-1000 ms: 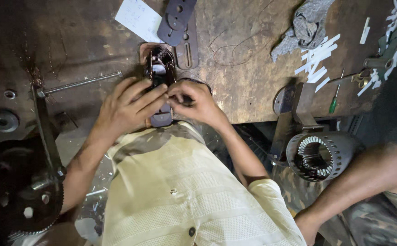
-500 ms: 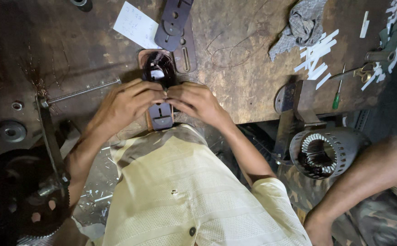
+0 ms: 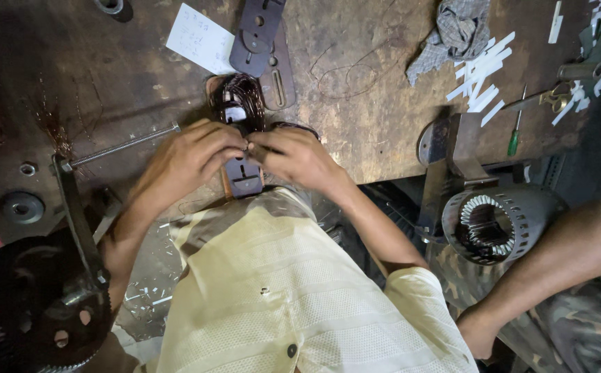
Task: The person operates a manual crank to wind copper wire onto a wooden bobbin, then removes the bobbin and continues winding copper wire by hand onto a small plastic component on the workbench.
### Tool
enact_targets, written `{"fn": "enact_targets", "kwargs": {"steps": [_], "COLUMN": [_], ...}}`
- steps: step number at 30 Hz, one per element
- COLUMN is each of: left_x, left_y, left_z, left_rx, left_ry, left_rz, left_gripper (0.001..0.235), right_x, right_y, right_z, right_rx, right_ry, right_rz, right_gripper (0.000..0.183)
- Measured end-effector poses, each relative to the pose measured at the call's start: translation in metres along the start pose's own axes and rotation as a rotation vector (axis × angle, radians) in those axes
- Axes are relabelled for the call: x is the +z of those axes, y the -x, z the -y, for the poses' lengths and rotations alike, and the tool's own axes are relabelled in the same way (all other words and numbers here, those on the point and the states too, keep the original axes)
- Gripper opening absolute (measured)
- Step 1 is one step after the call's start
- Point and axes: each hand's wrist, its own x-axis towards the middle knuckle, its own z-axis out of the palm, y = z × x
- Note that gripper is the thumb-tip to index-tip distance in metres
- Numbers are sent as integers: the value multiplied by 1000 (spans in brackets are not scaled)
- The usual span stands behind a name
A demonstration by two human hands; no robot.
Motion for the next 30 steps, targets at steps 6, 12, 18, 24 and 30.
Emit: {"fn": "enact_targets", "kwargs": {"steps": [6,12,18,24,30], "left_x": [-6,-20,-16,-5,4], "left_y": [-6,-11,-14,-23,-41], "left_z": [-8,-17,-22,-29,-35], "left_rx": [-13,14,-55,-20,116], "left_ry": [1,-17,12,-84,-531], "left_rz": [52,53,66,50,36], "left_gripper": [31,25,16,26,43], "right_x": [-3,-1,1,23,44], "right_y": [-2,-3,1,22,58], "right_z": [-4,-1,12,14,10], "right_rx": [220,284,220,318,590], "right_ry": [-389,-354,-107,-96,-305], "right_rz": [29,22,-38,-227,-419], "right_gripper": [17,20,17,21,23]}}
